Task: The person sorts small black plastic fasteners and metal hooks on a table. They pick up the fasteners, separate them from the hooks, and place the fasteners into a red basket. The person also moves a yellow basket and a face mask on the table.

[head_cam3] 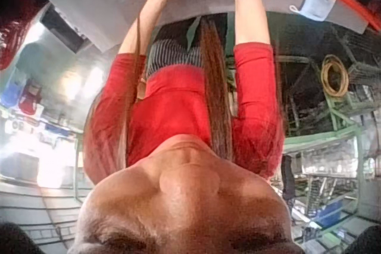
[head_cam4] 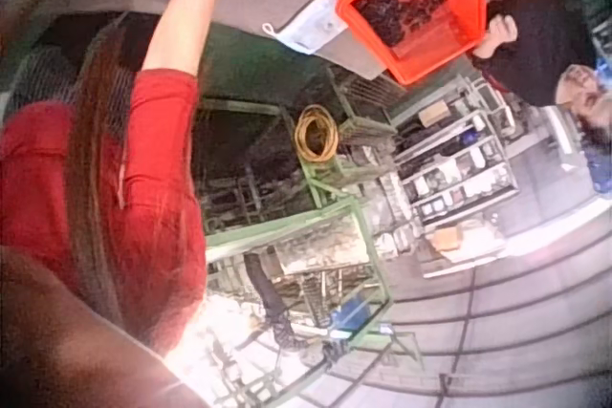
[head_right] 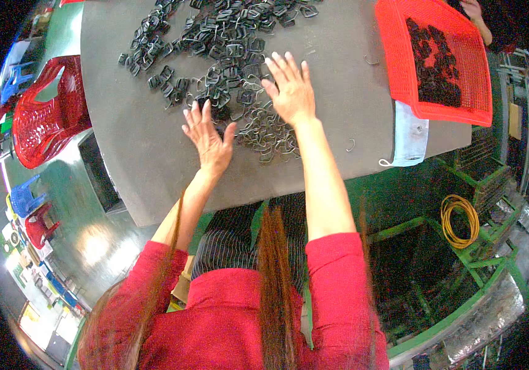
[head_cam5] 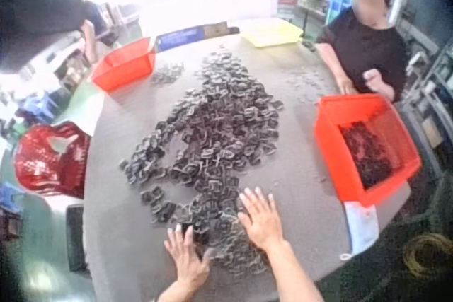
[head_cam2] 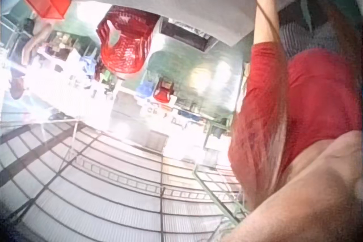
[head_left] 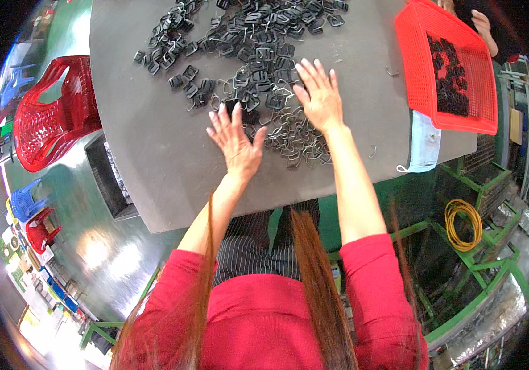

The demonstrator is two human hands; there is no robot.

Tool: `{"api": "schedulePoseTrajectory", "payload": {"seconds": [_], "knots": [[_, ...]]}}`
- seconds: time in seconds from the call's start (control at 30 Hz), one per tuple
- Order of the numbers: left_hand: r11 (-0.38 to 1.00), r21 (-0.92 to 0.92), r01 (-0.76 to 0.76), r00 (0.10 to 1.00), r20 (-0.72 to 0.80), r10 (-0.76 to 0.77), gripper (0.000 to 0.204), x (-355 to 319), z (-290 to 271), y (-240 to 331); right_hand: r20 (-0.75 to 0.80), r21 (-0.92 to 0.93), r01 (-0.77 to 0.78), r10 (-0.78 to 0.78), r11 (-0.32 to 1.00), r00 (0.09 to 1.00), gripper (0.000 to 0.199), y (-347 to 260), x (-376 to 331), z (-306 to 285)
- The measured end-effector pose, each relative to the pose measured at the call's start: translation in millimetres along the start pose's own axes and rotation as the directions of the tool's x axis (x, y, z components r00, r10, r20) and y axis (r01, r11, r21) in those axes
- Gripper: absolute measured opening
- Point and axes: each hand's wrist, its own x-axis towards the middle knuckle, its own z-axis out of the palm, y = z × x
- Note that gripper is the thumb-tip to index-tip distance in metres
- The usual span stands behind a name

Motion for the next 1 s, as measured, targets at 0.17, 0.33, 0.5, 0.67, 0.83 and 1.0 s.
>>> {"api": "schedulePoseTrajectory", "payload": {"seconds": [0.17, 0.33, 0.5, 0.67, 0.83, 1.0], "knots": [[0.988, 0.091, -0.122, 0.992, -0.027, 0.125, 0.067, 55.3, 24.2, 25.0, 0.05, 0.065, -0.033, 0.029, 0.997, 0.998, 0.042, -35.0, -48.9, -8.0], [0.971, 0.114, -0.209, 0.96, -0.164, 0.226, 0.052, 122.1, 31.9, 2.1, -0.005, 0.071, -0.133, 0.134, 0.989, 0.991, 0.036, -32.3, -69.7, -43.3], [0.928, -0.072, -0.366, 0.926, -0.127, 0.355, 0.046, 140.6, 22.3, -12.0, -0.241, -0.203, -0.596, 0.551, 0.776, 0.799, 0.044, 9.6, -121.7, -42.0], [0.919, -0.294, -0.262, 0.958, -0.198, 0.209, 0.038, 113.4, 12.1, -9.5, -0.047, 0.031, -0.395, 0.396, 0.918, 0.917, 0.052, -99.2, -100.6, 1.9], [0.955, -0.247, -0.165, 0.95, -0.299, 0.087, 0.032, 108.1, -12.0, -19.1, -0.039, 0.169, -0.174, 0.183, 0.97, 0.982, 0.046, -82.7, -56.5, -20.1], [0.967, -0.23, -0.111, 0.926, -0.377, 0.017, 0.03, 124.2, -16.8, -14.1, -0.32, -0.277, -0.48, 0.391, 0.833, 0.863, 0.048, 107.2, -16.5, -60.7]]}}
